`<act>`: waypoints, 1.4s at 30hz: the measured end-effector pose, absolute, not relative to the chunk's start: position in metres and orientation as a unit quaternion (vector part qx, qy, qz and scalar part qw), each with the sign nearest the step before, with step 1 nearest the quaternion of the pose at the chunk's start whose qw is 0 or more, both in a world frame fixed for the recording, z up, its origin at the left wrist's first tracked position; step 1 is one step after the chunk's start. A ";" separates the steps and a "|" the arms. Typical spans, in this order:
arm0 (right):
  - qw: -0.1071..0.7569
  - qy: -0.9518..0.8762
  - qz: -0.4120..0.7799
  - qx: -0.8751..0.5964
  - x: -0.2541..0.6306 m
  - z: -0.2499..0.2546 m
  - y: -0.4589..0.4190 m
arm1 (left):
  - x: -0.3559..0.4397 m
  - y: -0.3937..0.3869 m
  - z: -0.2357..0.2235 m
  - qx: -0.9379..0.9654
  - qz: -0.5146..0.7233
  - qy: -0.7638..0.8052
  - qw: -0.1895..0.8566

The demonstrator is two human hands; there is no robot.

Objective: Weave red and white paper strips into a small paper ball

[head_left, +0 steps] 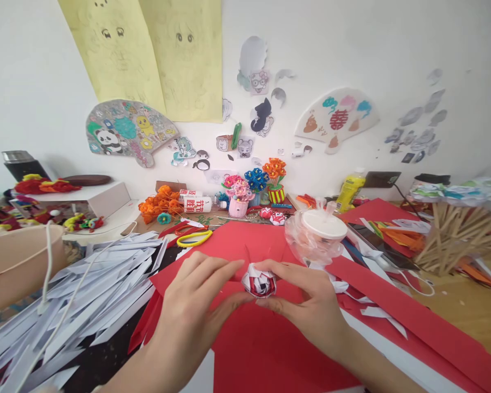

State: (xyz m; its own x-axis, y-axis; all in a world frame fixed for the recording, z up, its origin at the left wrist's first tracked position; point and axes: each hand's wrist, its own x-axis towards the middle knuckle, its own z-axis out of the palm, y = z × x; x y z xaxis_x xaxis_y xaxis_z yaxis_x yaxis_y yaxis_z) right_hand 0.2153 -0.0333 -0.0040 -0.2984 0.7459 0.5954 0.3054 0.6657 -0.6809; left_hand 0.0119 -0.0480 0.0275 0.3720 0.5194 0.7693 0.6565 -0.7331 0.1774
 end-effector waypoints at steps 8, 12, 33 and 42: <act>0.461 -0.770 0.291 -0.332 0.215 0.002 -0.035 | 0.005 -0.044 0.032 -0.837 -0.408 -0.361 0.049; 0.432 -0.762 0.362 -0.318 0.214 0.008 -0.036 | 0.002 -0.040 0.041 -0.851 -0.386 -0.356 -0.010; 0.381 -0.721 0.474 -0.332 0.216 0.010 -0.033 | -0.004 -0.037 0.040 -0.845 -0.354 -0.397 -0.054; 0.387 -0.731 0.456 -0.329 0.218 0.005 -0.031 | -0.005 -0.038 0.043 -0.842 -0.373 -0.389 -0.021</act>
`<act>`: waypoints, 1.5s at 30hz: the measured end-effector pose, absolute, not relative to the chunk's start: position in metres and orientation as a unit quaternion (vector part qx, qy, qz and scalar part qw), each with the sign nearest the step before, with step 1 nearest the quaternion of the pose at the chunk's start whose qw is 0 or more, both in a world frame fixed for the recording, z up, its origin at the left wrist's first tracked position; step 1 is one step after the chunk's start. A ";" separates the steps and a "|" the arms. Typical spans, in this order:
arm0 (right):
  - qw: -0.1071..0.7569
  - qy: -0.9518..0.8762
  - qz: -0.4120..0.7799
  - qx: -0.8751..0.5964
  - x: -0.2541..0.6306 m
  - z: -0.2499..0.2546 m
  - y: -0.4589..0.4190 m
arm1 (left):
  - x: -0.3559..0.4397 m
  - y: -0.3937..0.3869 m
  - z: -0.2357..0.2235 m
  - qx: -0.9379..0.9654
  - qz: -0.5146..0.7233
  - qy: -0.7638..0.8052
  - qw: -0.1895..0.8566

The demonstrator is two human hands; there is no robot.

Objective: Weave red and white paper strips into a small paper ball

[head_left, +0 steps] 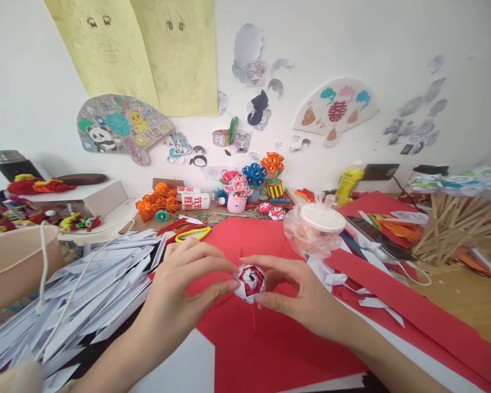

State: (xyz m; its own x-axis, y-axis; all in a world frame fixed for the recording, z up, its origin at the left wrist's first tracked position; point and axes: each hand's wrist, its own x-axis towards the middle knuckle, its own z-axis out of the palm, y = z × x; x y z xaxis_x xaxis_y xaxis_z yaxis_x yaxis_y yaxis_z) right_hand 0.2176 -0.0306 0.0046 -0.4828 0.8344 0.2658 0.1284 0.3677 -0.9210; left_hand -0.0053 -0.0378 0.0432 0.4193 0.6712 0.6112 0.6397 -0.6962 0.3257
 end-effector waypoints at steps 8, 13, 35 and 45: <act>0.394 -0.709 0.490 -0.318 0.218 0.004 -0.031 | -0.004 -0.038 0.044 0.849 0.380 0.363 0.048; 0.389 -0.710 0.499 -0.310 0.219 0.003 -0.028 | -0.010 -0.038 0.045 0.850 0.382 0.348 0.100; 0.402 -0.712 0.487 -0.306 0.220 0.005 -0.026 | -0.014 -0.034 0.046 0.847 0.360 0.376 0.108; 0.425 -0.679 0.520 -0.295 0.218 -0.004 -0.023 | -0.001 -0.037 0.029 0.852 0.346 0.384 -0.081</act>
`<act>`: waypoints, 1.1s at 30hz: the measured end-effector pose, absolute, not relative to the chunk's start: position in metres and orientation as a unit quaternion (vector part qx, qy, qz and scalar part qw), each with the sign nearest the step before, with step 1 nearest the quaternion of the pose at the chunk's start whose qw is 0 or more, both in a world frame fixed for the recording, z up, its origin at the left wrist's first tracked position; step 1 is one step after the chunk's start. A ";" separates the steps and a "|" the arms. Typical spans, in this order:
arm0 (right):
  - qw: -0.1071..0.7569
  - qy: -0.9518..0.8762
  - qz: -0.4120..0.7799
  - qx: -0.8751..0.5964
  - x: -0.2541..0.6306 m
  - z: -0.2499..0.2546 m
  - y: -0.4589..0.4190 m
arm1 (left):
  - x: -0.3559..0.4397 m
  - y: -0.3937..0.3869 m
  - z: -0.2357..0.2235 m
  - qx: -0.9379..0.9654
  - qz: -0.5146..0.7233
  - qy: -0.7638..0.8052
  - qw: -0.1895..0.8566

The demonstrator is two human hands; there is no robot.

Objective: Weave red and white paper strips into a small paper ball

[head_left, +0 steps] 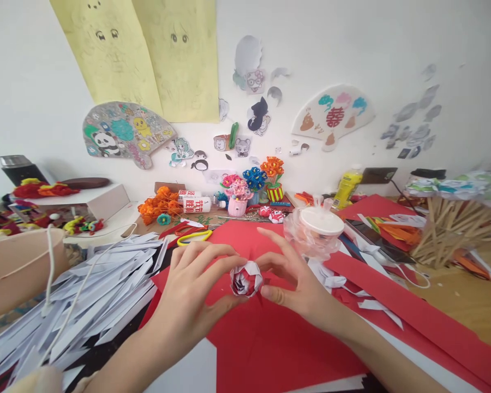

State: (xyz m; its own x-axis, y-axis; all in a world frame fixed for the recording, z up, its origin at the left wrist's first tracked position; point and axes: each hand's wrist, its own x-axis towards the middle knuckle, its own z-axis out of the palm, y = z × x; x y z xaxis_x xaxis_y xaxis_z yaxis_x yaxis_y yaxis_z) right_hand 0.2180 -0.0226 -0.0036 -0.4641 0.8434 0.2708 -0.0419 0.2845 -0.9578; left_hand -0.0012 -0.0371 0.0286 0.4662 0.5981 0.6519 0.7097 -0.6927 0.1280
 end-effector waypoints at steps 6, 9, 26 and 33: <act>0.429 -0.564 0.645 -0.286 0.213 -0.009 -0.020 | 0.003 -0.039 0.026 -0.836 -0.328 -0.412 0.153; 0.407 -0.517 0.703 -0.269 0.209 -0.012 -0.021 | 0.005 -0.039 0.023 -0.838 -0.310 -0.413 0.176; 0.382 -0.489 0.765 -0.175 0.206 -0.010 -0.022 | 0.011 -0.039 0.016 -0.818 -0.360 -0.434 0.109; 0.413 -0.502 0.724 -0.229 0.208 -0.009 -0.022 | 0.010 -0.039 0.015 -0.826 -0.356 -0.428 0.090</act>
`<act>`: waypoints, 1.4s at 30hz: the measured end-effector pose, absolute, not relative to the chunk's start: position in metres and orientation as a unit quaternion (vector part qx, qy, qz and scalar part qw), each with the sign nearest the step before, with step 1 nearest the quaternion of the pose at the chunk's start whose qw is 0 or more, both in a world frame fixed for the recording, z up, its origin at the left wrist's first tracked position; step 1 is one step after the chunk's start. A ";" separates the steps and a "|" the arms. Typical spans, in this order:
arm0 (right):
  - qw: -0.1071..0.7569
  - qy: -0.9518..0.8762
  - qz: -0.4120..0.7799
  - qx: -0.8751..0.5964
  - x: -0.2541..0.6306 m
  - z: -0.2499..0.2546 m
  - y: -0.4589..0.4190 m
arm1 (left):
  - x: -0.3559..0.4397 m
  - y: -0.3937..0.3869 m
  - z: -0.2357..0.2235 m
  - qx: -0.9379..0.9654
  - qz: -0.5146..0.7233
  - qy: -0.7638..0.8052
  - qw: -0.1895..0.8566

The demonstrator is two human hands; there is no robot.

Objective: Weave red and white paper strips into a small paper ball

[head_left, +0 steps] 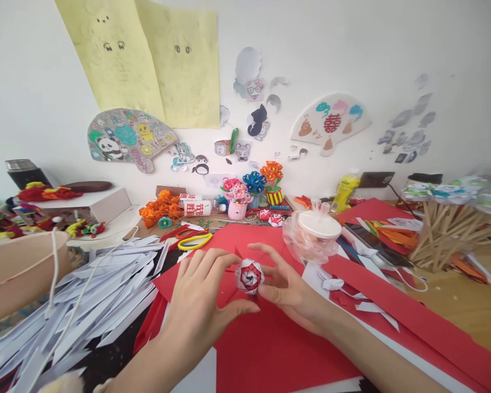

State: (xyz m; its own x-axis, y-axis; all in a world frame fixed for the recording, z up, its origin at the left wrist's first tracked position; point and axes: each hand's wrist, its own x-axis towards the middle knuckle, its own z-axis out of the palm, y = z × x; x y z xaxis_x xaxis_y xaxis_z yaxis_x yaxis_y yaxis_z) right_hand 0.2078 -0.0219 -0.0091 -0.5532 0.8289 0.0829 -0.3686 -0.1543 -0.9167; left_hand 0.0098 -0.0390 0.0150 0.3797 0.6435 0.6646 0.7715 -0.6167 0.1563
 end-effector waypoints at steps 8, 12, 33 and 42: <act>0.416 -0.526 0.701 -0.243 0.211 -0.010 -0.019 | 0.008 -0.041 0.015 -0.844 -0.346 -0.404 0.060; 0.409 -0.537 0.693 -0.254 0.212 -0.011 -0.016 | 0.009 -0.041 0.014 -0.842 -0.356 -0.400 0.059; 0.406 -0.499 0.749 -0.161 0.211 -0.018 -0.012 | 0.010 -0.038 0.021 -0.836 -0.378 -0.397 -0.024; 0.457 -0.453 0.723 -0.251 0.204 -0.018 -0.013 | 0.020 -0.053 0.021 -0.845 -0.389 -0.314 0.191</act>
State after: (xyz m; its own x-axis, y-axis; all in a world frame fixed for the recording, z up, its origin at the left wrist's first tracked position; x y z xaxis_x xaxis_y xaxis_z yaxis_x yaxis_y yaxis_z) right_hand 0.2037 -0.0134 -0.0182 -0.4567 0.8882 0.0512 -0.4332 -0.1717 -0.8848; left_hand 0.0201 -0.0529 0.0210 0.5007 0.3825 0.7765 0.6787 -0.7303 -0.0779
